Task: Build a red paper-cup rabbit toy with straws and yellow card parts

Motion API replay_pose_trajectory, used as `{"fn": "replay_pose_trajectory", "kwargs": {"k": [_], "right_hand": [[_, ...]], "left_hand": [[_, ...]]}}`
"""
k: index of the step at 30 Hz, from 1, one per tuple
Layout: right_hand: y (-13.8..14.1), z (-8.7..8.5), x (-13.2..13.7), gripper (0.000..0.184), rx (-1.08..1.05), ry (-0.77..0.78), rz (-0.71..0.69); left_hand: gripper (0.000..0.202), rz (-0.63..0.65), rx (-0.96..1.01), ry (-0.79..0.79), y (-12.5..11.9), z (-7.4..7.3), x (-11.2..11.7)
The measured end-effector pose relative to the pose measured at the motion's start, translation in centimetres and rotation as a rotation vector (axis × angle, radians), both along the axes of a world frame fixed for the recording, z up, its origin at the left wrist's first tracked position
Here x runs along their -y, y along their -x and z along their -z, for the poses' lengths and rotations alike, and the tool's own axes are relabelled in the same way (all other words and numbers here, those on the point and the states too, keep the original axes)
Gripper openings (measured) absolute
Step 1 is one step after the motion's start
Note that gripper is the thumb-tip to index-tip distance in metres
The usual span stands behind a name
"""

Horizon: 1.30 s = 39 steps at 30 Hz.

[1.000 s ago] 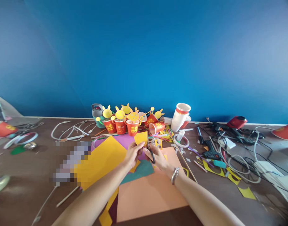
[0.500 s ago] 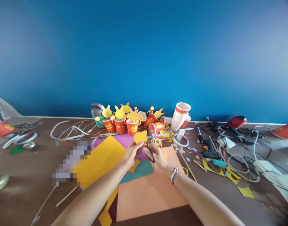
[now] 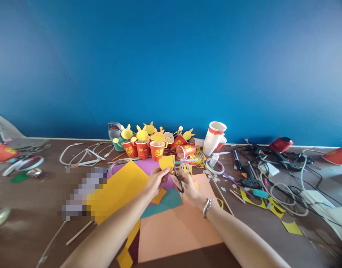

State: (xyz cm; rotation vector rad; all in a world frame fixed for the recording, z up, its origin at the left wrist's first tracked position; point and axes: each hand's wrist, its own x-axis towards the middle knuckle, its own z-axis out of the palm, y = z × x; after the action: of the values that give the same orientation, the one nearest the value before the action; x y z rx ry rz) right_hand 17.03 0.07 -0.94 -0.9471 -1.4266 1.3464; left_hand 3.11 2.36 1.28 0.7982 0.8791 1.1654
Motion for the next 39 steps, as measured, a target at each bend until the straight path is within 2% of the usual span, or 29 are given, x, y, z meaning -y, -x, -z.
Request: {"fn": "replay_pose_trajectory", "kwargs": {"k": [27,39], "right_hand": [[-0.13,-0.22,-0.09,0.034,0.035,0.008,0.021],[-0.30,-0.45,-0.14,0.034,0.057,0.047,0.021]], "left_hand": [[0.033,-0.037,-0.008,-0.045,0.47,0.13,-0.46],[0.031,-0.003,-0.054,-0.082,0.88,0.25,-0.87]]}}
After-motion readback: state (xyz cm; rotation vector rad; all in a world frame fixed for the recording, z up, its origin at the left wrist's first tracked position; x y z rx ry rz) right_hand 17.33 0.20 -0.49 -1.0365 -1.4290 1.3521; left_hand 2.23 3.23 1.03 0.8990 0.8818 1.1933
